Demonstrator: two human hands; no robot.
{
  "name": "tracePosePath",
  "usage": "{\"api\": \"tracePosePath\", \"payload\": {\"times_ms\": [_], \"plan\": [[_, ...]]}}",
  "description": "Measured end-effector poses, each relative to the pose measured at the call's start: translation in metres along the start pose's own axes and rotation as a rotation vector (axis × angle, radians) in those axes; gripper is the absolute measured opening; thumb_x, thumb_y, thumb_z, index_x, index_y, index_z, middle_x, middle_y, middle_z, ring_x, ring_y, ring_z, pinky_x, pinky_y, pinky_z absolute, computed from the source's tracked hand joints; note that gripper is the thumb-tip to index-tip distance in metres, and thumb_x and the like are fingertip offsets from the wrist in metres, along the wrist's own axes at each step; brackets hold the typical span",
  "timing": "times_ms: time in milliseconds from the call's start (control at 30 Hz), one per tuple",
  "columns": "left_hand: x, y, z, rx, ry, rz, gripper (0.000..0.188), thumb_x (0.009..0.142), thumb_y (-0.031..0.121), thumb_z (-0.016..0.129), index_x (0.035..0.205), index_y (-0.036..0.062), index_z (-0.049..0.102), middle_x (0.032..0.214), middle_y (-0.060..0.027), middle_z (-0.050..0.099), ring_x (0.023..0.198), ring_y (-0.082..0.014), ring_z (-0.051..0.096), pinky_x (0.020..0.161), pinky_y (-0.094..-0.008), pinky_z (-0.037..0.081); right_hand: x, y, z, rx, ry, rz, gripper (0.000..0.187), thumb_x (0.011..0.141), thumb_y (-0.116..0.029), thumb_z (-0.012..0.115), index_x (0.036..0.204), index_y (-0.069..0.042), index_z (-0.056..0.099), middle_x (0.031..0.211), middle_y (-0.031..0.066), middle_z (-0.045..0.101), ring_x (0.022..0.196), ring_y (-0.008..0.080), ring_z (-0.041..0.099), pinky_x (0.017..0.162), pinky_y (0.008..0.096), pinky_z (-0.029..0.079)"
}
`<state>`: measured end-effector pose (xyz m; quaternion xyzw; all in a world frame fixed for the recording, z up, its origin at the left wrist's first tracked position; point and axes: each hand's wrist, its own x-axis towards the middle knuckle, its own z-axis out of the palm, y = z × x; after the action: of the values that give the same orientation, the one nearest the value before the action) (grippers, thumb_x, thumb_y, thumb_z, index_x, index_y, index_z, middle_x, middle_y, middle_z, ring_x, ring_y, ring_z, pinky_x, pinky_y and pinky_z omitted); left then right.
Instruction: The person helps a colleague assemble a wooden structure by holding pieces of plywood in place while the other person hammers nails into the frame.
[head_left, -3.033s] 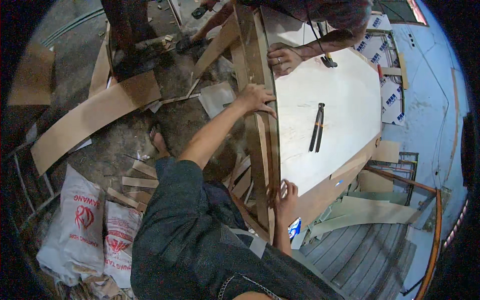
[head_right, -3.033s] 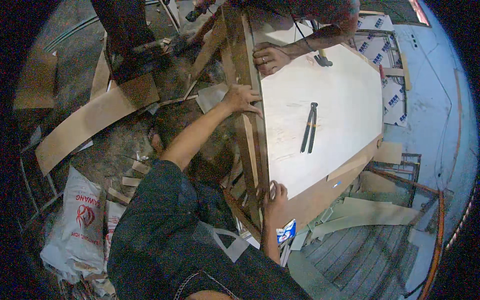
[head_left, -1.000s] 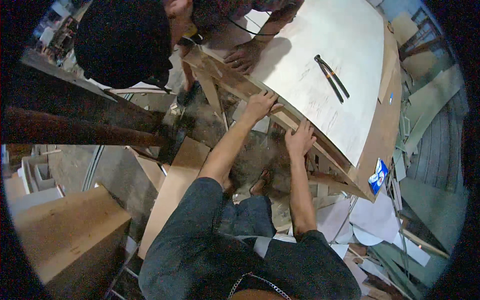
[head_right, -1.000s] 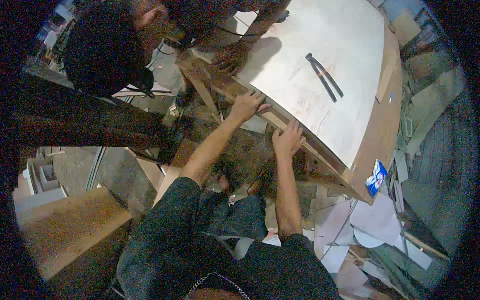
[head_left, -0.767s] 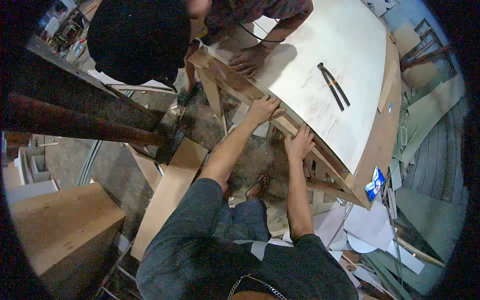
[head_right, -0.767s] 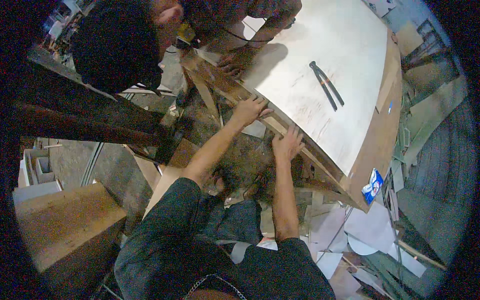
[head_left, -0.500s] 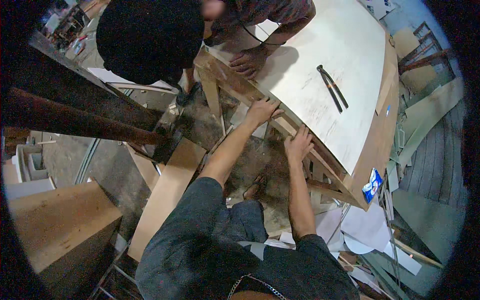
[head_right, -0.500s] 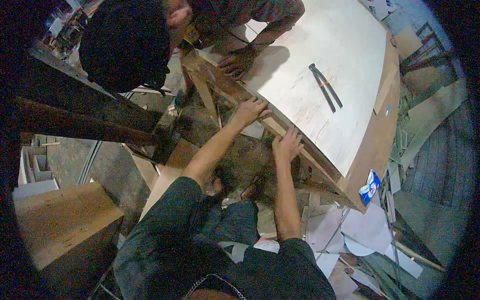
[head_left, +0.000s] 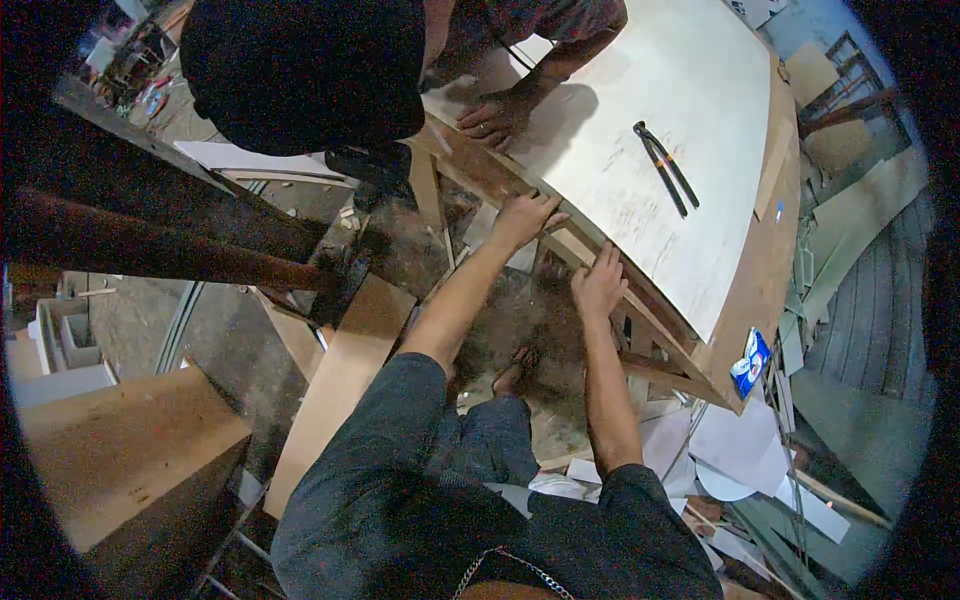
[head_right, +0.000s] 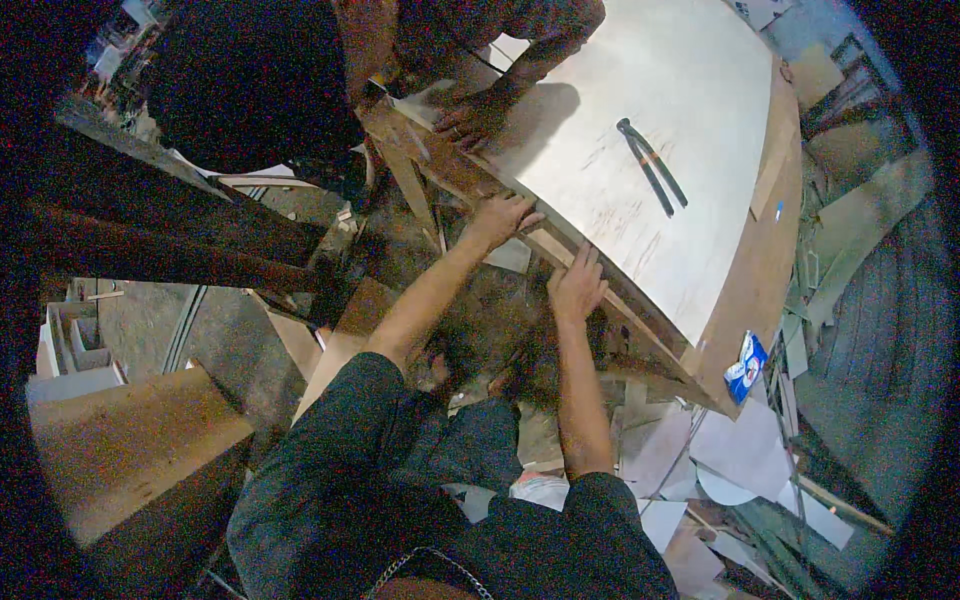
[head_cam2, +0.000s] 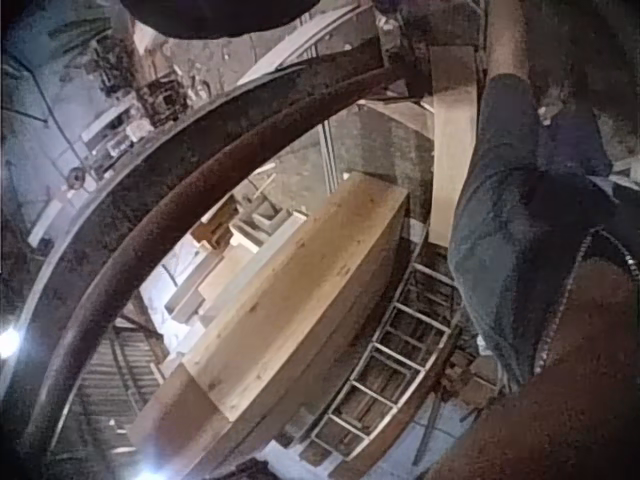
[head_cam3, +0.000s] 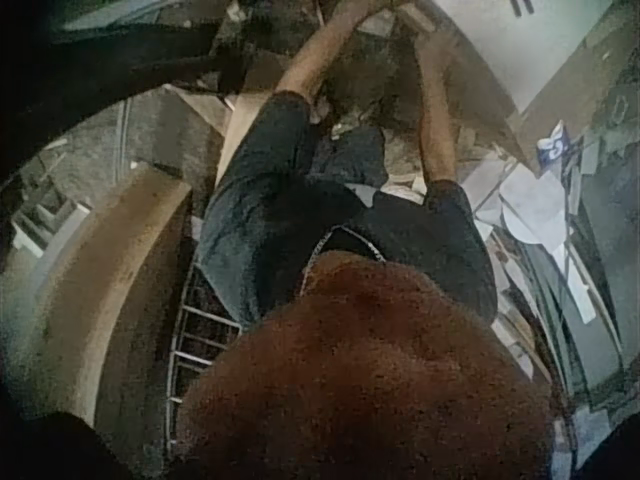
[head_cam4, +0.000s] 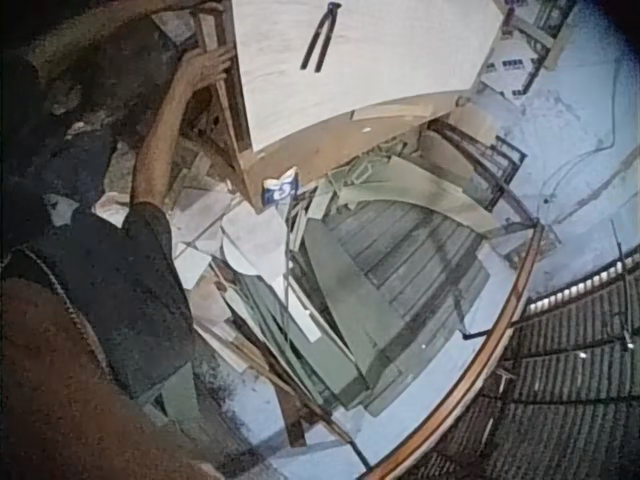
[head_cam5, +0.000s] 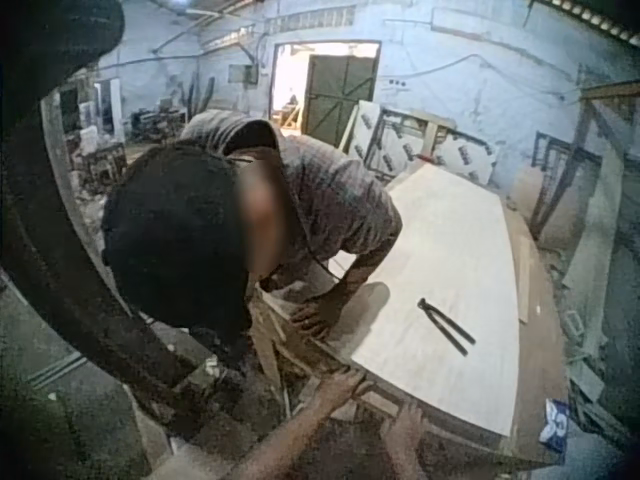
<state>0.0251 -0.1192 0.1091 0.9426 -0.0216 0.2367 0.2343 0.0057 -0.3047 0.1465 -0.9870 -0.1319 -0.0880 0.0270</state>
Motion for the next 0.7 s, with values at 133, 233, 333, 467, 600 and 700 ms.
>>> {"api": "tracePosePath", "payload": {"times_ms": [133, 233, 333, 467, 600, 700], "plan": [[0.004, 0.006, -0.004, -0.006, -0.075, -0.027, 0.041, 0.085, 0.045, 0.05, 0.097, 0.0067, 0.056, 0.079, -0.0099, 0.063, 0.078, -0.0284, 0.06, 0.073, -0.0383, 0.05, 0.001, 0.001, -0.005, 0.011, -0.047, 0.029, 0.06, 0.073, -0.022, 0.06, 0.127, -0.003, 0.041, 0.123, 0.0114, 0.044, 0.103, 0.0281, 0.049, 0.08, 0.0463, 0.039], [0.002, 0.002, -0.005, -0.023, -0.144, -0.037, 0.04, 0.085, 0.044, 0.049, 0.099, 0.0069, 0.057, 0.082, -0.0108, 0.063, 0.083, -0.0285, 0.06, 0.074, -0.0381, 0.05, 0.005, -0.005, -0.014, 0.029, -0.082, 0.034, 0.06, 0.073, -0.021, 0.059, 0.127, -0.003, 0.041, 0.123, 0.0112, 0.044, 0.103, 0.0283, 0.049, 0.082, 0.0469, 0.039], [0.001, 0.008, -0.015, 0.02, -0.107, -0.05, 0.042, 0.086, 0.044, 0.048, 0.104, 0.007, 0.058, 0.089, -0.0116, 0.063, 0.09, -0.0296, 0.059, 0.076, -0.0391, 0.049, 0.0, -0.002, -0.006, 0.067, -0.032, 0.029, 0.06, 0.072, -0.02, 0.058, 0.128, -0.003, 0.041, 0.125, 0.0114, 0.045, 0.104, 0.0285, 0.049, 0.082, 0.0472, 0.039], [0.004, 0.013, -0.014, 0.051, -0.116, -0.045, 0.043, 0.086, 0.044, 0.048, 0.107, 0.0081, 0.057, 0.091, -0.0119, 0.063, 0.09, -0.0293, 0.059, 0.075, -0.04, 0.049, -0.002, 0.002, 0.002, 0.165, -0.013, 0.047, 0.062, 0.073, -0.02, 0.059, 0.13, -0.005, 0.039, 0.13, 0.0139, 0.043, 0.106, 0.0292, 0.048, 0.084, 0.0468, 0.039], [0.002, 0.012, -0.015, 0.038, -0.199, -0.106, 0.044, 0.087, 0.046, 0.046, 0.111, 0.0104, 0.055, 0.092, -0.0115, 0.063, 0.088, -0.0293, 0.06, 0.073, -0.0417, 0.05, -0.002, -0.009, -0.01, 0.212, -0.059, 0.055, 0.065, 0.074, -0.017, 0.058, 0.134, -0.007, 0.036, 0.133, 0.0153, 0.041, 0.103, 0.0288, 0.049, 0.084, 0.0445, 0.039], [0.007, 0.005, -0.01, 0.022, -0.195, -0.099, 0.044, 0.088, 0.046, 0.044, 0.112, 0.0108, 0.054, 0.092, -0.0113, 0.063, 0.086, -0.0306, 0.061, 0.071, -0.0428, 0.05, -0.002, -0.008, -0.006, 0.204, 0.016, 0.035, 0.065, 0.069, -0.017, 0.058, 0.131, -0.008, 0.039, 0.133, 0.0114, 0.042, 0.096, 0.0285, 0.052, 0.08, 0.0442, 0.041]]}}
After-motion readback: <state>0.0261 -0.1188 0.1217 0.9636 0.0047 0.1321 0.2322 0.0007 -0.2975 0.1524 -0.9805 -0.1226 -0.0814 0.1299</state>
